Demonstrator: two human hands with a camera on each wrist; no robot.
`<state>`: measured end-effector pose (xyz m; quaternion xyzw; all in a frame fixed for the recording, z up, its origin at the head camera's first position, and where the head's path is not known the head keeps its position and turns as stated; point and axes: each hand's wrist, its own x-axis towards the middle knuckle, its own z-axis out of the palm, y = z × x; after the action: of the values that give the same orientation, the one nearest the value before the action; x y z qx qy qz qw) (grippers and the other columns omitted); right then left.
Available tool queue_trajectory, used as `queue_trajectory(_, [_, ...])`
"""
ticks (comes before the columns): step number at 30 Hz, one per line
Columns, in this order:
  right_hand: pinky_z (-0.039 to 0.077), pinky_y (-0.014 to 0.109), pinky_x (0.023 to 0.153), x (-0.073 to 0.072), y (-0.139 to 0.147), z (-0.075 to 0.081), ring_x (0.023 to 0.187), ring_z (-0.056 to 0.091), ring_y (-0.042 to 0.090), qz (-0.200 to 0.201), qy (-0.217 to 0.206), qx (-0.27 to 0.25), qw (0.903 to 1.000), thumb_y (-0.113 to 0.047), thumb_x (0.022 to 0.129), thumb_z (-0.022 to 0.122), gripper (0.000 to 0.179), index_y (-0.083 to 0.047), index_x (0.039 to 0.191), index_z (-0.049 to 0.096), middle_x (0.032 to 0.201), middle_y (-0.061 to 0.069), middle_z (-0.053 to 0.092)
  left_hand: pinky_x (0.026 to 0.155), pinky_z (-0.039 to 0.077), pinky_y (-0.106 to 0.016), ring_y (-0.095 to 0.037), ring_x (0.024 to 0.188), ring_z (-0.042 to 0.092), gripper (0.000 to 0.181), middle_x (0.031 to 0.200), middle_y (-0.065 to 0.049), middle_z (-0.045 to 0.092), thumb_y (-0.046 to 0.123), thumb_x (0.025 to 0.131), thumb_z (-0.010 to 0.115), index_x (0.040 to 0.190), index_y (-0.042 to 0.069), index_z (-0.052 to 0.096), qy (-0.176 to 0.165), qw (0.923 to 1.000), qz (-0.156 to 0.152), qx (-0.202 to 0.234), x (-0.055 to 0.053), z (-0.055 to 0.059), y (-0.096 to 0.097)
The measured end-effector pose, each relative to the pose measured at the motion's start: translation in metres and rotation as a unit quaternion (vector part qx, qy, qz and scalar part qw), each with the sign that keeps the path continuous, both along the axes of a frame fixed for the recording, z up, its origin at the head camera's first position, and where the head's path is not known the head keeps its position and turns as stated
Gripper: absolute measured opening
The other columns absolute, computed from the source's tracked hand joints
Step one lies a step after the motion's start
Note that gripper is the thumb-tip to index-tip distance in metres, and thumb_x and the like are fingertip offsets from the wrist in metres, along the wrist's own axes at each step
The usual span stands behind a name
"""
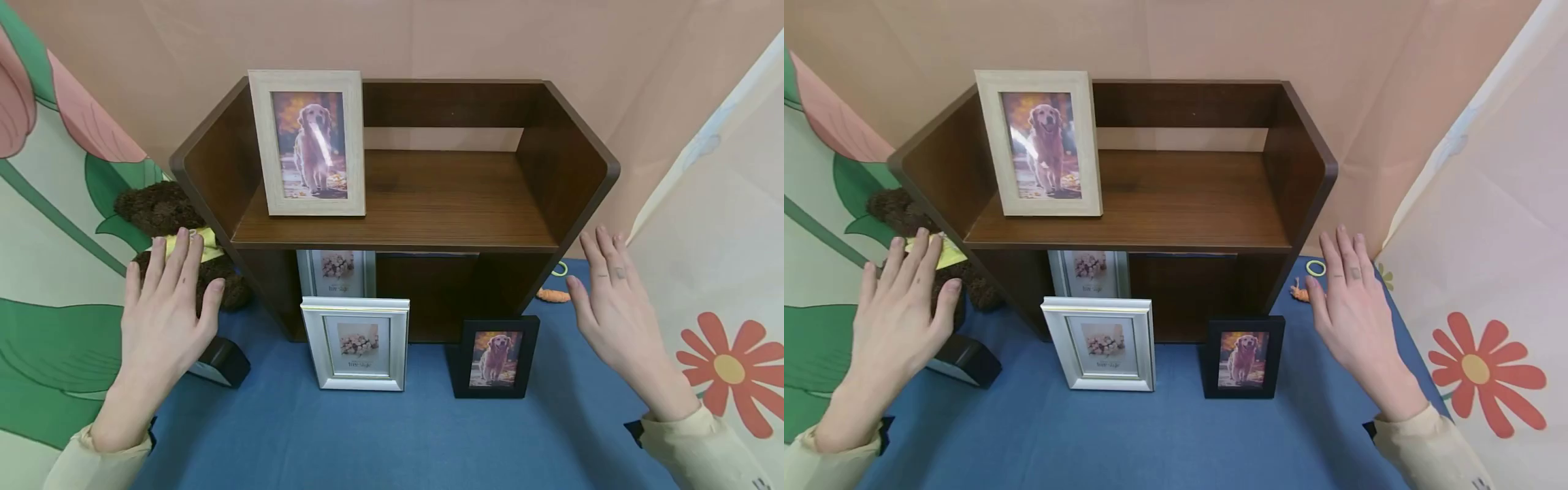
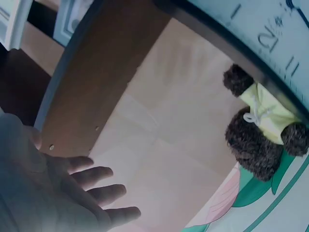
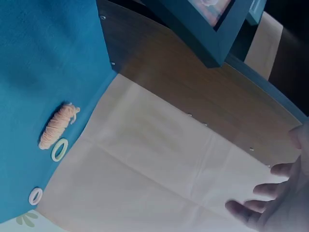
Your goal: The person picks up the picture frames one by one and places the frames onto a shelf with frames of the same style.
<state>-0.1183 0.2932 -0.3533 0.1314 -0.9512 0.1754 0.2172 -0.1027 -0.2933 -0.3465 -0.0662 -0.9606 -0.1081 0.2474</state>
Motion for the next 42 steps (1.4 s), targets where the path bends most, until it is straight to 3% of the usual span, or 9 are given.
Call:
queue_trajectory(9, [0.035,0.075,0.11,0.012,-0.002,-0.011,0.149,0.034,0.051,0.032,-0.021,-0.077,0.9963,-0.023,0.112,0.057,0.07,-0.008,0.171,0.022,0.174,0.02,0.025,0.127,0.013,-0.063,-0.044,0.158,0.027,0.056,0.169,-0.02,0.036,0.033,0.117,0.042,0.167,0.008,0.037,0.05,0.9905,-0.048,0.118,0.004,-0.013,0.01])
queue_trajectory(12, [0.04,0.048,0.119,0.018,-0.001,-0.019,0.144,0.039,0.05,0.058,-0.034,-0.113,0.9913,-0.017,0.11,0.062,0.074,-0.012,0.171,0.022,0.17,0.021,0.03,0.124,0.02,-0.065,-0.042,0.158,0.028,0.053,0.168,-0.021,0.039,0.029,0.117,0.045,0.166,0.009,0.041,0.056,0.9831,-0.061,0.163,0.004,-0.017,0.015])
queue_trajectory(15, [0.038,0.014,0.11,0.024,-0.001,-0.028,0.14,0.046,0.048,0.084,-0.049,-0.147,0.9843,-0.009,0.106,0.068,0.079,-0.017,0.171,0.025,0.165,0.022,0.037,0.121,0.025,-0.067,-0.041,0.157,0.029,0.052,0.168,-0.02,0.038,0.023,0.116,0.049,0.166,0.01,0.04,0.044,0.9754,-0.067,0.205,0.004,-0.02,0.02])
queue_trajectory(17, [0.031,0.003,0.103,0.028,-0.001,-0.036,0.145,0.048,0.032,0.1,-0.068,-0.171,0.9779,-0.004,0.104,0.071,0.083,-0.021,0.171,0.026,0.163,0.021,0.04,0.119,0.029,-0.066,-0.043,0.155,0.034,0.053,0.168,-0.019,0.039,0.019,0.116,0.051,0.167,0.01,0.039,0.036,0.9713,-0.07,0.225,0.005,-0.022,0.023])
queue_trajectory(19, [0.035,0.004,0.102,0.031,-0.001,-0.043,0.145,0.049,0.015,0.112,-0.086,-0.191,0.9714,0.0,0.102,0.072,0.086,-0.023,0.171,0.026,0.165,0.016,0.04,0.118,0.031,-0.063,-0.046,0.151,0.039,0.055,0.168,-0.016,0.04,0.018,0.115,0.052,0.168,0.012,0.038,0.029,0.9673,-0.074,0.241,0.006,-0.023,0.025])
queue_trajectory(22, [0.039,0.007,0.102,0.034,0.001,-0.057,0.139,0.045,-0.007,0.135,-0.111,-0.216,0.9606,0.008,0.099,0.073,0.093,-0.023,0.171,0.024,0.168,0.012,0.036,0.121,0.037,-0.04,-0.042,0.149,0.043,0.057,0.169,-0.009,0.04,0.019,0.116,0.052,0.17,0.02,0.034,0.017,0.9617,-0.082,0.261,0.005,-0.024,0.028])
queue_trajectory(26, [0.043,0.01,0.102,0.035,0.006,-0.078,0.14,0.047,-0.005,0.176,-0.123,-0.238,0.9472,0.021,0.09,0.074,0.103,-0.014,0.171,0.02,0.169,0.015,0.033,0.108,0.035,-0.009,-0.034,0.151,0.042,0.059,0.171,-0.006,0.036,0.02,0.117,0.049,0.171,0.026,0.027,-0.012,0.9482,-0.099,0.302,0.003,-0.026,0.033])
queue_trajectory(35, [0.055,0.021,0.096,0.034,0.008,-0.109,0.136,0.053,-0.001,0.233,-0.13,-0.276,0.9233,0.029,0.083,0.074,0.11,-0.005,0.169,0.014,0.171,0.003,0.034,0.106,0.038,-0.009,-0.039,0.152,0.04,0.059,0.169,-0.018,0.036,0.017,0.117,0.047,0.172,0.016,0.025,-0.03,0.9195,-0.118,0.374,-0.001,-0.035,0.047])
queue_trajectory(42, [0.053,0.017,0.095,0.036,0.006,-0.121,0.13,0.054,-0.006,0.219,-0.15,-0.29,0.9194,0.028,0.087,0.071,0.108,-0.009,0.171,0.013,0.159,-0.016,0.035,0.095,0.047,-0.01,-0.039,0.143,0.05,0.055,0.166,-0.016,0.041,0.017,0.118,0.042,0.171,0.017,0.028,-0.024,0.9145,-0.12,0.386,-0.002,-0.038,0.057])
